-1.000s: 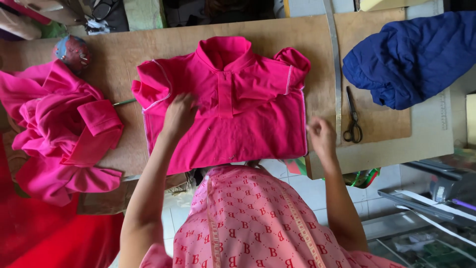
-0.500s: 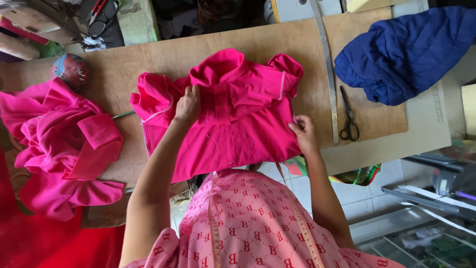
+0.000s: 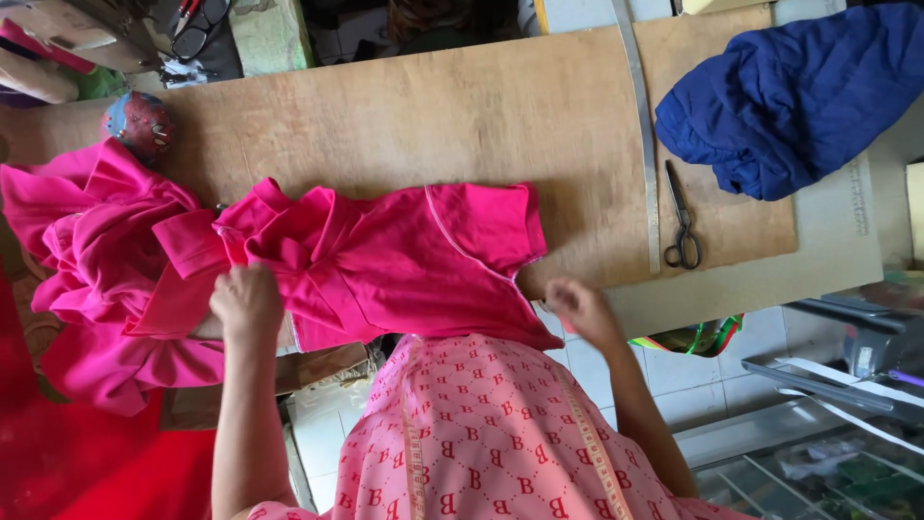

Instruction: Cutting and marking a pink garment on a workbench using scissors and chalk

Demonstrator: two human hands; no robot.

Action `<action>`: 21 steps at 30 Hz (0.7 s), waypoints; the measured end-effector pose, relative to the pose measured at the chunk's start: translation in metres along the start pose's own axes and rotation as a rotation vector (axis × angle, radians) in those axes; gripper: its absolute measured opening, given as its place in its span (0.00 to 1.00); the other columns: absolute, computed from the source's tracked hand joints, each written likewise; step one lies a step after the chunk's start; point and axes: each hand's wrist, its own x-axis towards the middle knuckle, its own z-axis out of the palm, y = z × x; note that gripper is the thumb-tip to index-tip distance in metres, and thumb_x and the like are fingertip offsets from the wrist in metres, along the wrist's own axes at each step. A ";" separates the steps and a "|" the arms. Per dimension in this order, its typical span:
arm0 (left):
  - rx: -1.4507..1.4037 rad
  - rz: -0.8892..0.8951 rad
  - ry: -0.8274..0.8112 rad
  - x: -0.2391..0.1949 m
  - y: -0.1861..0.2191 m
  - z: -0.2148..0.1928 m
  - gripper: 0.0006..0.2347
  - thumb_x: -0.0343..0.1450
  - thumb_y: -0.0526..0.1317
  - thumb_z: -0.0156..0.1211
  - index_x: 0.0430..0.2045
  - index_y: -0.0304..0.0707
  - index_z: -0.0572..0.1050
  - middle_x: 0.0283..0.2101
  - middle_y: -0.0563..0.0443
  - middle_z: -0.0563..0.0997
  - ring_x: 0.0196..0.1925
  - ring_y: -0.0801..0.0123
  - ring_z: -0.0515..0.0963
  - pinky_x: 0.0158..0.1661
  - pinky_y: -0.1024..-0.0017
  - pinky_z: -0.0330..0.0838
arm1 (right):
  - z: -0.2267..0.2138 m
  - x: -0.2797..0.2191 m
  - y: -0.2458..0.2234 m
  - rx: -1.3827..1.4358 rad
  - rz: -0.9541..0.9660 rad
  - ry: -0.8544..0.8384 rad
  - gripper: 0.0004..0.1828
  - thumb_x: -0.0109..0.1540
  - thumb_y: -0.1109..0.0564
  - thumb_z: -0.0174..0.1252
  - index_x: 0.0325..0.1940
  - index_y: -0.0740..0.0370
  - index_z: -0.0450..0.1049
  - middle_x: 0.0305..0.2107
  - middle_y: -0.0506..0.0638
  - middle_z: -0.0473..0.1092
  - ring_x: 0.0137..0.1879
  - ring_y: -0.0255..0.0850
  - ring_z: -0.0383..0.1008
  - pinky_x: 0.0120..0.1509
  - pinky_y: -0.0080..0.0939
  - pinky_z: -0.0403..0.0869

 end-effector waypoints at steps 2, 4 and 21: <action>-0.001 0.064 0.287 0.009 0.043 -0.045 0.05 0.68 0.38 0.53 0.28 0.47 0.78 0.27 0.49 0.77 0.34 0.53 0.80 0.27 0.57 0.72 | -0.010 0.032 -0.012 -0.010 -0.054 0.163 0.16 0.64 0.51 0.66 0.55 0.54 0.79 0.37 0.51 0.78 0.44 0.43 0.77 0.51 0.44 0.75; 0.000 0.118 0.576 0.028 0.089 -0.073 0.04 0.65 0.36 0.56 0.23 0.49 0.77 0.23 0.54 0.75 0.30 0.62 0.79 0.26 0.63 0.73 | -0.015 0.069 -0.026 -0.020 -0.115 0.322 0.13 0.67 0.49 0.64 0.55 0.53 0.78 0.38 0.49 0.77 0.43 0.39 0.75 0.49 0.41 0.73; -0.910 0.994 -0.311 0.102 0.276 -0.221 0.31 0.68 0.46 0.72 0.64 0.39 0.63 0.59 0.27 0.75 0.64 0.34 0.72 0.62 0.43 0.66 | 0.019 0.147 -0.041 0.147 -0.190 0.061 0.31 0.64 0.55 0.69 0.70 0.59 0.69 0.60 0.62 0.71 0.63 0.58 0.71 0.68 0.60 0.69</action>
